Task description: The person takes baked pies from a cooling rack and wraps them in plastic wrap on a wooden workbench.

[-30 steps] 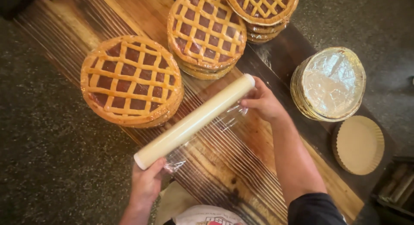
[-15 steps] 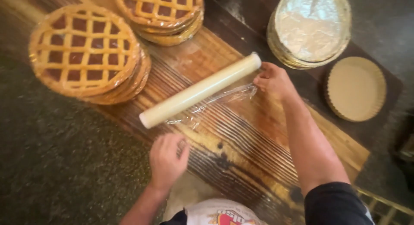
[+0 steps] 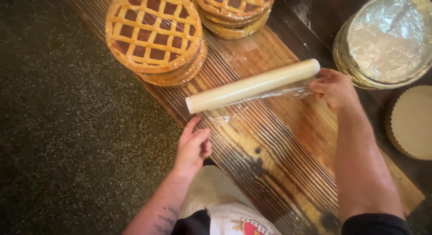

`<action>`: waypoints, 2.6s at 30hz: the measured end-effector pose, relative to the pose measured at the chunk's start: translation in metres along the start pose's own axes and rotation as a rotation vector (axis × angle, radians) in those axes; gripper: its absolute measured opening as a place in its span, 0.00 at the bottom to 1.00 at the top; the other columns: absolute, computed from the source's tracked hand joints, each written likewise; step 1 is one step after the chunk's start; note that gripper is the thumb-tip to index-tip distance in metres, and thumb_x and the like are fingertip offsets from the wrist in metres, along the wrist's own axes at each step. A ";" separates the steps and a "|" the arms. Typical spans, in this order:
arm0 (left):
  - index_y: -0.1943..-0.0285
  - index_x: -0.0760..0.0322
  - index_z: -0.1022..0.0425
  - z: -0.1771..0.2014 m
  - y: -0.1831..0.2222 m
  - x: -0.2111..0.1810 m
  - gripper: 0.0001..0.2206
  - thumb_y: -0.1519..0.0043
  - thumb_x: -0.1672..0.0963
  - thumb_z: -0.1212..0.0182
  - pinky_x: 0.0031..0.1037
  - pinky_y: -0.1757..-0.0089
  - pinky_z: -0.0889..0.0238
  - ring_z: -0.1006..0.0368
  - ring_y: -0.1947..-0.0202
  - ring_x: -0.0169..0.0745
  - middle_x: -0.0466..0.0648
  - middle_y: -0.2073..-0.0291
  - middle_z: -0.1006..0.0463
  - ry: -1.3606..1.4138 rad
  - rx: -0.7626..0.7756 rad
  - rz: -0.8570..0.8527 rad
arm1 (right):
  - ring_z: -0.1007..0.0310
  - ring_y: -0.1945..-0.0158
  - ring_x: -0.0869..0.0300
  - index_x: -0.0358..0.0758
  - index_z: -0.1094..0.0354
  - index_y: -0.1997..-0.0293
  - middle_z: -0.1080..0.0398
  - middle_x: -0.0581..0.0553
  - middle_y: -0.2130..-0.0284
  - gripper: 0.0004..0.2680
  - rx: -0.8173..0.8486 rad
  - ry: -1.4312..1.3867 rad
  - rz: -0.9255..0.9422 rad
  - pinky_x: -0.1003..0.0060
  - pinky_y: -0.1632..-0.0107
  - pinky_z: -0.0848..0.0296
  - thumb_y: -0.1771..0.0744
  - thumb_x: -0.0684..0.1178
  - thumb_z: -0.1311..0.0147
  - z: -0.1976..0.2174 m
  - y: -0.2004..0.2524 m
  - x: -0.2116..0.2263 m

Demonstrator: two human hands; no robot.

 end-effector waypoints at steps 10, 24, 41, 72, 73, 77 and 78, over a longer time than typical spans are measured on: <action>0.53 0.71 0.21 -0.030 -0.026 -0.011 0.08 0.32 0.57 0.40 0.20 0.84 0.55 0.47 0.88 0.26 0.39 0.84 0.36 -0.193 0.032 0.361 | 0.35 0.73 0.62 0.39 0.36 0.35 0.27 0.45 0.66 0.21 -0.062 0.125 -0.201 0.65 0.81 0.52 0.36 0.42 0.39 -0.007 0.016 0.036; 0.72 0.67 0.27 -0.036 0.078 0.163 0.09 0.38 0.60 0.36 0.21 0.85 0.63 0.52 0.90 0.26 0.41 0.89 0.42 -0.559 0.428 0.564 | 0.29 0.70 0.60 0.38 0.35 0.60 0.27 0.44 0.71 0.02 -0.063 -0.183 -0.185 0.68 0.67 0.29 0.33 0.42 0.47 0.055 0.051 -0.092; 0.64 0.71 0.22 -0.128 0.256 0.405 0.17 0.29 0.53 0.46 0.19 0.84 0.55 0.42 0.90 0.30 0.44 0.88 0.33 -1.030 0.555 0.836 | 0.26 0.67 0.47 0.40 0.31 0.63 0.22 0.43 0.68 0.07 -0.460 0.505 0.213 0.52 0.62 0.32 0.30 0.51 0.46 0.230 0.213 -0.313; 0.20 0.63 0.48 -0.315 0.227 0.385 0.35 0.38 0.51 0.43 0.62 0.31 0.63 0.56 0.23 0.67 0.64 0.23 0.51 -1.635 1.008 -1.360 | 0.26 0.41 0.55 0.40 0.38 0.37 0.28 0.42 0.46 0.20 -0.964 -1.252 0.603 0.61 0.37 0.28 0.27 0.65 0.66 0.184 0.240 -0.339; 0.20 0.64 0.49 -0.320 0.230 0.391 0.33 0.35 0.52 0.47 0.63 0.32 0.60 0.51 0.23 0.65 0.62 0.23 0.49 -1.576 1.061 -1.434 | 0.29 0.40 0.61 0.43 0.39 0.37 0.29 0.49 0.44 0.15 -0.938 -1.325 0.644 0.65 0.35 0.31 0.26 0.60 0.63 0.177 0.237 -0.335; 0.21 0.50 0.46 -0.260 0.141 0.318 0.32 0.35 0.44 0.49 0.64 0.31 0.82 0.51 0.24 0.39 0.44 0.27 0.37 -1.800 1.100 -1.507 | 0.29 0.40 0.50 0.33 0.43 0.34 0.32 0.33 0.43 0.21 -1.080 -1.132 0.642 0.53 0.34 0.31 0.26 0.63 0.59 0.167 0.205 -0.378; 0.31 0.43 0.35 -0.242 0.110 0.265 0.25 0.37 0.45 0.48 0.62 0.35 0.67 0.40 0.31 0.43 0.40 0.38 0.29 -2.219 0.635 -1.427 | 0.27 0.41 0.50 0.35 0.40 0.37 0.31 0.35 0.45 0.19 -1.121 -1.153 0.627 0.53 0.35 0.29 0.27 0.61 0.57 0.167 0.206 -0.378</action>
Point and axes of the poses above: each hand's wrist, its own y-axis away from the middle knuckle, its own z-axis out of the back of the hand, x = y × z, the point moved 4 cm from there along -y, towards the middle knuckle
